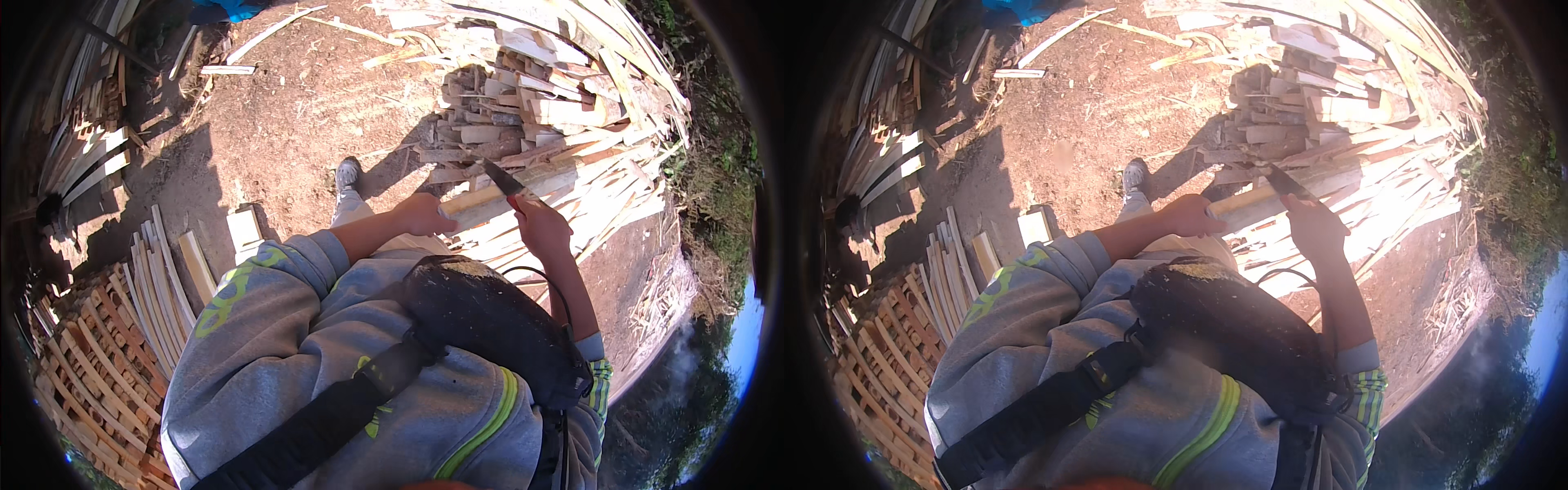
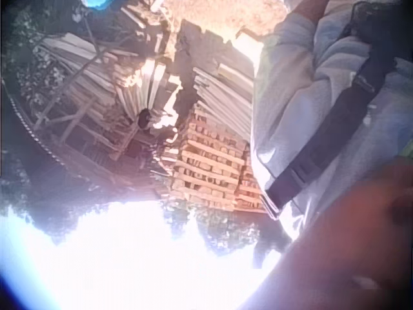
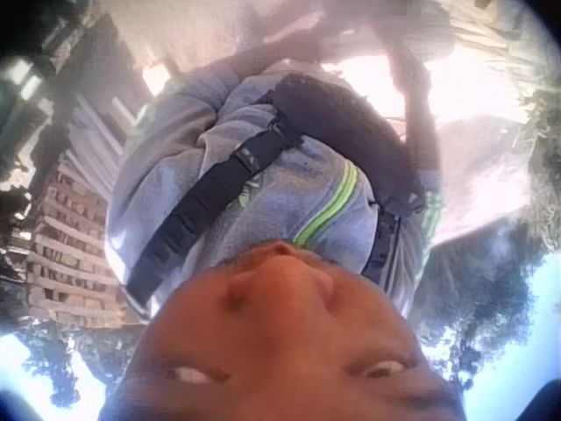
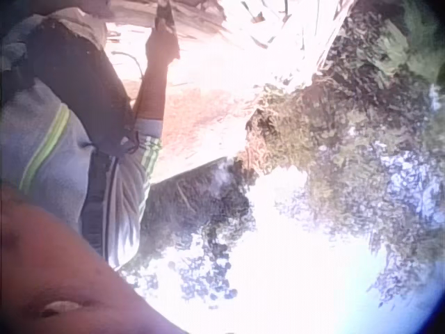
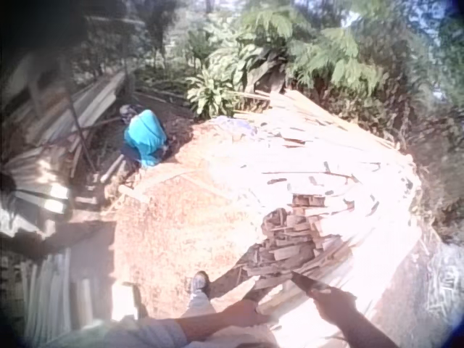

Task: The person selects a piece of wood from a pile and uses a hand saw to cut through it while holding the wood steady by hand.

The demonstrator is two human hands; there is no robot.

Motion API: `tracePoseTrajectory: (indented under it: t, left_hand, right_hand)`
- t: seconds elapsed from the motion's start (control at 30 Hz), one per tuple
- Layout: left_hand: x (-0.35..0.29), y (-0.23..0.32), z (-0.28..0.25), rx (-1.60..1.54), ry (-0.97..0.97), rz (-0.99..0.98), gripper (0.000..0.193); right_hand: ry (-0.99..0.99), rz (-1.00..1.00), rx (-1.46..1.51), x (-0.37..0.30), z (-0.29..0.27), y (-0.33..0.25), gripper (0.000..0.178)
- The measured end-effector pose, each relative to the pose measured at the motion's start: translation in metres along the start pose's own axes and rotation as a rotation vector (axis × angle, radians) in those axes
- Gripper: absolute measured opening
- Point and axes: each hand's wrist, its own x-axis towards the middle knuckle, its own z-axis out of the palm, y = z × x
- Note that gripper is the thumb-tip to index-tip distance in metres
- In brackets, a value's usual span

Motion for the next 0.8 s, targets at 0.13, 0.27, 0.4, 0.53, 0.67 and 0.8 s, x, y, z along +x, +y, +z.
tracePoseTrajectory:
  t: [0.13,0.27,0.4,0.53,0.67,0.8]
  left_hand:
    - [-0.010,0.013,-0.006,0.043,-0.056,0.009,0.058]
    - [-0.008,0.007,-0.004,-0.043,-0.063,0.023,0.055]
    - [-0.005,0.004,-0.003,0.004,-0.082,0.000,0.056]
    - [-0.004,0.001,-0.010,-0.047,-0.205,-0.041,0.064]
    - [-0.022,-0.018,-0.028,-0.056,-0.176,-0.078,0.073]
    - [-0.015,-0.098,-0.046,-0.051,-0.080,-0.238,0.068]
  right_hand:
    - [0.028,-0.044,0.249,-0.009,0.002,0.029,0.036]
    - [0.158,-0.093,0.101,-0.007,-0.005,-0.002,0.028]
    - [-0.129,-0.111,0.172,0.002,-0.036,-0.024,0.031]
    - [0.019,0.031,0.194,0.004,-0.003,0.015,0.037]
    - [0.110,-0.076,0.098,-0.003,0.002,0.022,0.038]
    - [0.064,-0.069,0.248,-0.007,-0.014,0.026,0.039]
